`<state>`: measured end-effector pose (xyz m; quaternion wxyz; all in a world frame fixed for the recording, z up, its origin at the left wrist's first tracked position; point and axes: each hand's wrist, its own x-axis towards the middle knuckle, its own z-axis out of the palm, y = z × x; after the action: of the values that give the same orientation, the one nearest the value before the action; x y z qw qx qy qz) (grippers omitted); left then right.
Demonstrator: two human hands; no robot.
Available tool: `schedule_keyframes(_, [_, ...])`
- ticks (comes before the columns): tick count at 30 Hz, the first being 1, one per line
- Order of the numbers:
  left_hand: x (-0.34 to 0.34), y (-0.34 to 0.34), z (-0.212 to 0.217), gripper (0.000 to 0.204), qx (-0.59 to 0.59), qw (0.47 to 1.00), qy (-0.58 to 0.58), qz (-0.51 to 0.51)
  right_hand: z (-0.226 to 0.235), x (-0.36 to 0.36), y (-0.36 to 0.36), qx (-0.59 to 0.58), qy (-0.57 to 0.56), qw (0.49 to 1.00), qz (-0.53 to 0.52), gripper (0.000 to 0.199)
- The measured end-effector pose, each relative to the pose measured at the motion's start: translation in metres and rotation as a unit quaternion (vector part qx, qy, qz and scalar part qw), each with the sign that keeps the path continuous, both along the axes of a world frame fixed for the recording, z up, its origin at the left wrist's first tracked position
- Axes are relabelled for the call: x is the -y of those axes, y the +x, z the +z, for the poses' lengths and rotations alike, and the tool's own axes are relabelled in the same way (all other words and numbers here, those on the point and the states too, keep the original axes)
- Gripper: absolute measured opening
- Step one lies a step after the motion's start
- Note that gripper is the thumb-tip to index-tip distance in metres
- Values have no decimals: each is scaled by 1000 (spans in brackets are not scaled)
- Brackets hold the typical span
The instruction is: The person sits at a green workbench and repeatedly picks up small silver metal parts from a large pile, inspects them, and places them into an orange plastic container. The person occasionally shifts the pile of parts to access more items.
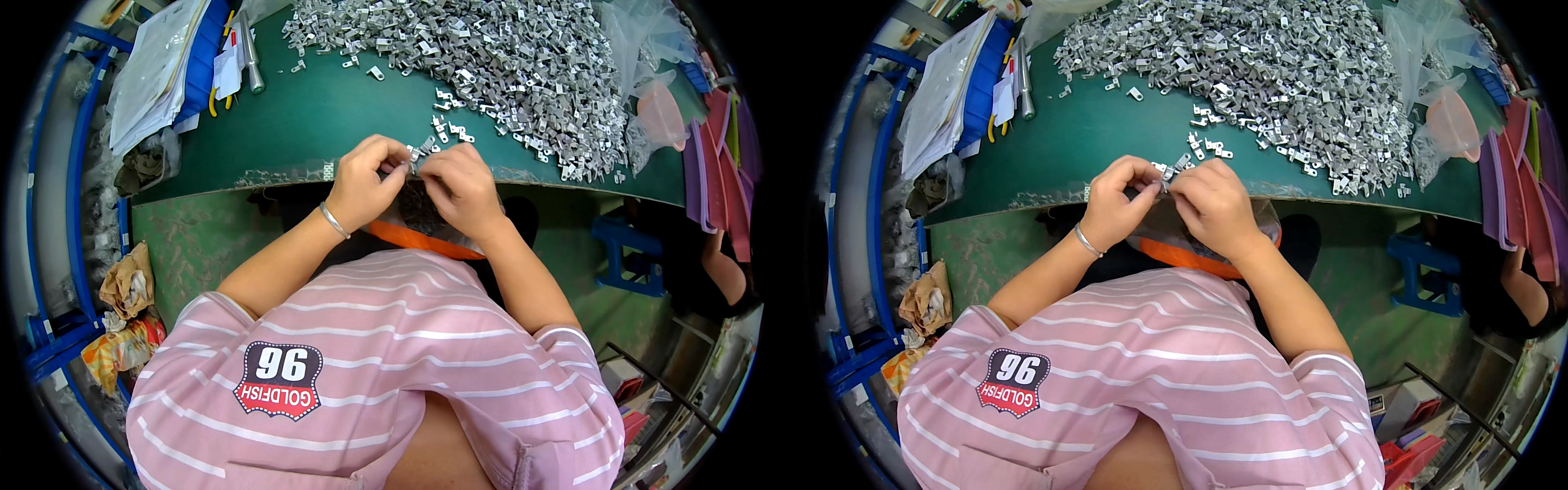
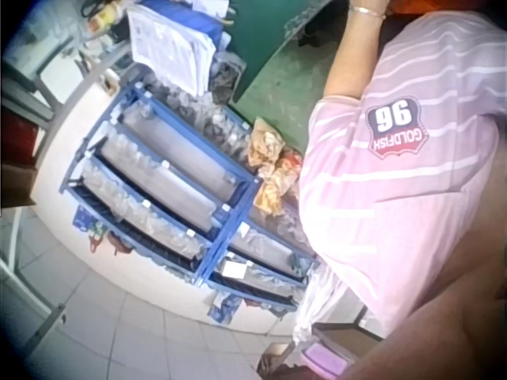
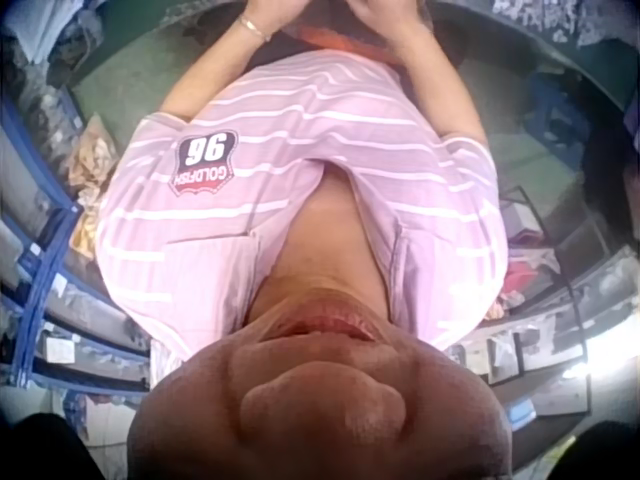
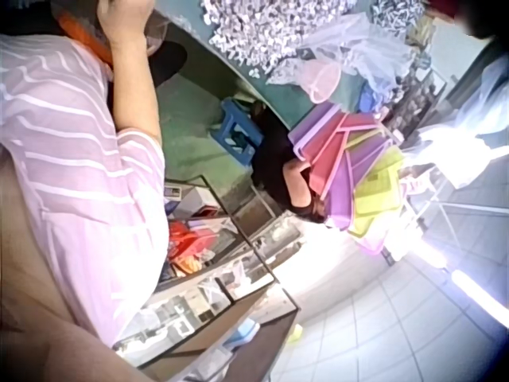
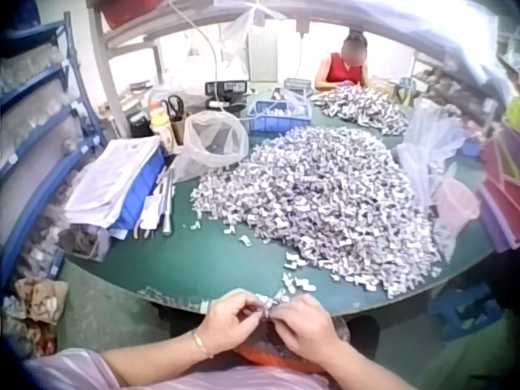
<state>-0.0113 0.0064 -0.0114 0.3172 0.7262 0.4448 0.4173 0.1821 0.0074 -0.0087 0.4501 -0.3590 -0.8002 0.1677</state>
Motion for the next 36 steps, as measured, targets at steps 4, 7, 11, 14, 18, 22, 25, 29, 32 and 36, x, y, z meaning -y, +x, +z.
schedule_keyframes(4, [9,-2,6,25,-65,988,130,-58,8,3,20,-28,-55,998,-32,17])
schedule_keyframes(7, [10,8,6,27,-102,984,148,21,11,1,15,-13,-45,997,-55,22])
schedule_keyframes(11, [-6,8,7,23,-168,977,121,41,-7,-6,7,0,-28,999,-37,28])
schedule_keyframes(14, [-7,8,7,17,-133,988,75,-19,-14,0,15,-8,-46,999,-23,24])
schedule_keyframes(18, [-3,4,4,20,-91,986,82,-114,-2,9,31,-25,-105,992,72,20])
schedule_keyframes(22, [-4,28,10,20,-70,995,65,32,1,-6,27,3,-23,996,-87,23])
schedule_keyframes(25, [-17,34,5,17,-142,986,87,24,-5,-18,27,54,-25,985,-163,24])
schedule_keyframes(29, [-15,32,1,13,-86,981,122,-122,-1,-11,30,-14,-154,981,-120,16])
schedule_keyframes(32, [-7,24,9,14,-81,974,104,-183,8,-5,40,-26,-217,976,-21,13])
schedule_keyframes(36, [-21,38,17,24,-77,991,105,-15,1,-21,28,16,-24,995,-95,19])
